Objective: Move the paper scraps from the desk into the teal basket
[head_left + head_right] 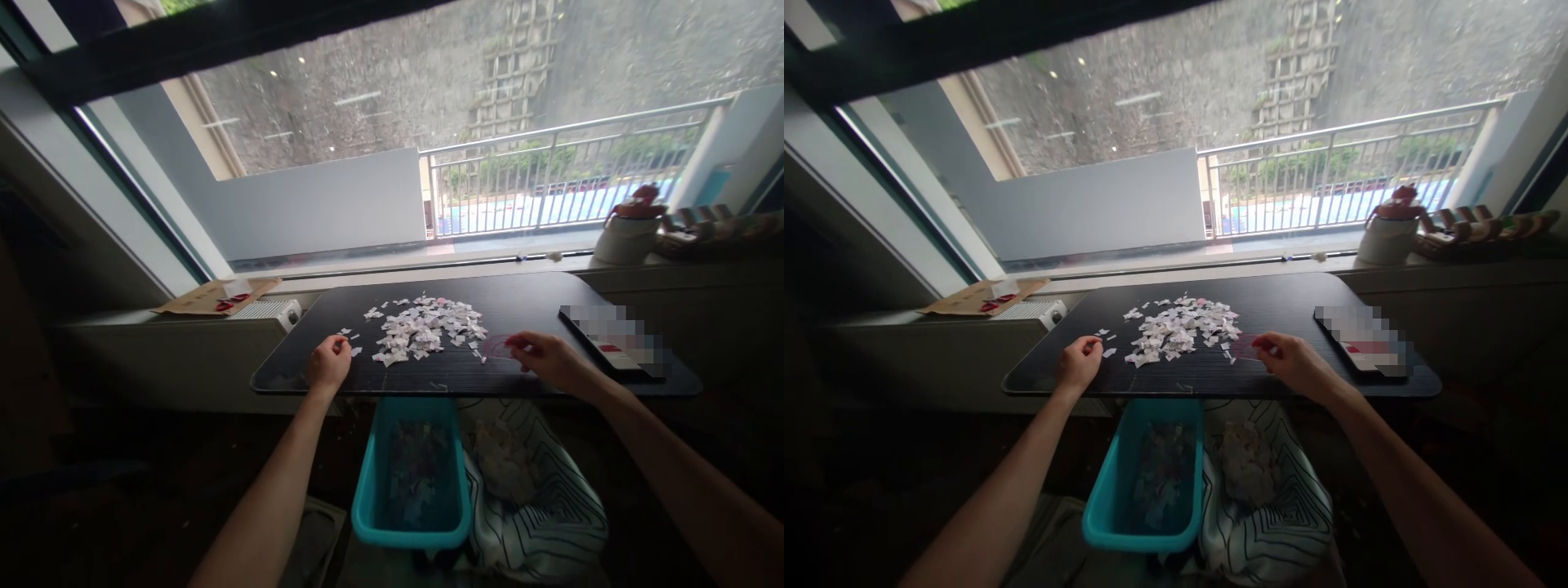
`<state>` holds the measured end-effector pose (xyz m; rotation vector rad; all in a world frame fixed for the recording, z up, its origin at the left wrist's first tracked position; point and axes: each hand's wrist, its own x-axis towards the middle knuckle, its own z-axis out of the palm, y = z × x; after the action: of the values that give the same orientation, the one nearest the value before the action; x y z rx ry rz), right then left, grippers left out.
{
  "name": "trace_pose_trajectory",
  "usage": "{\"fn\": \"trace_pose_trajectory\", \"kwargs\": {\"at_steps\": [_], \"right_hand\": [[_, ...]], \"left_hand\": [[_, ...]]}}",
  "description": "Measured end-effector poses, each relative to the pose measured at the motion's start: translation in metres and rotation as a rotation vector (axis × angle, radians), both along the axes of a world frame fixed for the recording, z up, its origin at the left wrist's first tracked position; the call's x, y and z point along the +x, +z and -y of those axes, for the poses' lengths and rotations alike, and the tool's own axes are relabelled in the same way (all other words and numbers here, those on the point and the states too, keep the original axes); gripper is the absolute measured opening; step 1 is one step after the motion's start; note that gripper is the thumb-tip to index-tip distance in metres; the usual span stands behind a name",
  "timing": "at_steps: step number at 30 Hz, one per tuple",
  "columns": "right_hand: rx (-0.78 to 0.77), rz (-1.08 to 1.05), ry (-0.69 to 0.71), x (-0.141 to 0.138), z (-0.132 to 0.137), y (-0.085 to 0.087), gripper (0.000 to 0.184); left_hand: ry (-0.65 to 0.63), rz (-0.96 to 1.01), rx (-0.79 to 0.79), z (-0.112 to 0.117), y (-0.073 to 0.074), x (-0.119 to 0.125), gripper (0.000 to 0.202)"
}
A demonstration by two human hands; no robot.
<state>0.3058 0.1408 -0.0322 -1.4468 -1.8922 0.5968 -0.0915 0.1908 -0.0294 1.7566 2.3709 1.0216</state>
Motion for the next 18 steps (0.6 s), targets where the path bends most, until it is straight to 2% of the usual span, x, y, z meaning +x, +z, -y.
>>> {"fn": "trace_pose_trajectory", "kwargs": {"at_steps": [4,11,15,18], "right_hand": [[-0.04,-0.001,0.037,-0.002,0.004,0.003,0.032],[0.034,0.031,0.002,-0.017,-0.004,0.012,0.032],[-0.002,0.019,0.031,-0.013,-0.002,0.009,0.031],[0.021,0.032,-0.019,-0.007,0.008,0.009,0.03]], "left_hand": [[0.003,-0.002,-0.052,-0.002,0.0,0.001,0.024],[-0.023,-0.059,-0.076,0.002,0.002,0.004,0.025],[-0.022,-0.095,-0.078,0.003,0.001,0.005,0.024],[-0.023,-0.117,-0.084,0.002,0.001,0.006,0.023]]}}
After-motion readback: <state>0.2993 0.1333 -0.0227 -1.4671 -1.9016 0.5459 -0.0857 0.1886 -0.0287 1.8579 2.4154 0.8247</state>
